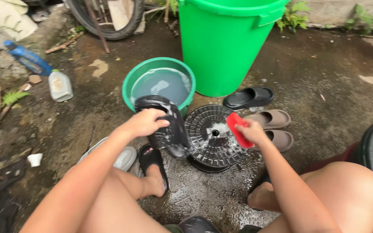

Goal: The person washes a pair of black slides by scrubbing them with a red brush and rinsing them in a green basin filled with soapy water.

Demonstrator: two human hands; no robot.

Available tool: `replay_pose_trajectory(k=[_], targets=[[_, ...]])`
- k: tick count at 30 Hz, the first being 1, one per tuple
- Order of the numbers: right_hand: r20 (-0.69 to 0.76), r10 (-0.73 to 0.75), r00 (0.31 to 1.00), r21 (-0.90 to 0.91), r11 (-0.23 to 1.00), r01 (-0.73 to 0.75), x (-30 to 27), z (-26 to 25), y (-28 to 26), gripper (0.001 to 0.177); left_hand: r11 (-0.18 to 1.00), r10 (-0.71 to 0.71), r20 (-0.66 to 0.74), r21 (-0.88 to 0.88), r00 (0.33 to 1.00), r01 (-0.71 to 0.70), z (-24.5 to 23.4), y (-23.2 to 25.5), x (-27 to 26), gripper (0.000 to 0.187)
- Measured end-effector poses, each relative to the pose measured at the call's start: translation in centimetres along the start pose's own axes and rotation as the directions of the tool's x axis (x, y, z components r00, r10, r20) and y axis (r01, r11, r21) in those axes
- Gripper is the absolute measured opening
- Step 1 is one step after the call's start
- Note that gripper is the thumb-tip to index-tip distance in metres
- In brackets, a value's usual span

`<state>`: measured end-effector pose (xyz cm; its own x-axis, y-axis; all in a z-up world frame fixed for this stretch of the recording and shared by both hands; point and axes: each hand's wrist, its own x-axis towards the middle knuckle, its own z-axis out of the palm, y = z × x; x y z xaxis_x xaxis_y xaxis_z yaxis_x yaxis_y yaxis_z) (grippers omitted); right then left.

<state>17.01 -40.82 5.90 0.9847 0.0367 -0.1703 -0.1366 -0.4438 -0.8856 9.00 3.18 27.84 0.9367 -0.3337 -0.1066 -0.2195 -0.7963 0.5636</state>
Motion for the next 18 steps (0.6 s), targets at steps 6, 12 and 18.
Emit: replay_pose_trajectory(k=[6,12,18], targets=[[0.074,-0.08,0.994,-0.401,0.91,0.103,-0.6,7.3,6.1,0.052,0.974,-0.224,-0.105,0.011,0.969,0.227,-4.3,-7.8,-3.5,0.034],[0.062,0.024,0.998,-0.524,0.852,0.012,-1.0,8.5,3.3,0.05,0.791,-0.611,-0.199,-0.161,0.766,0.59,-6.8,-19.2,-3.9,0.039],[-0.023,-0.308,0.951,0.091,0.947,0.309,4.6,13.5,-11.0,0.037,0.763,-0.647,-0.221,-0.192,0.73,0.618,-4.5,-35.1,0.6,0.039]])
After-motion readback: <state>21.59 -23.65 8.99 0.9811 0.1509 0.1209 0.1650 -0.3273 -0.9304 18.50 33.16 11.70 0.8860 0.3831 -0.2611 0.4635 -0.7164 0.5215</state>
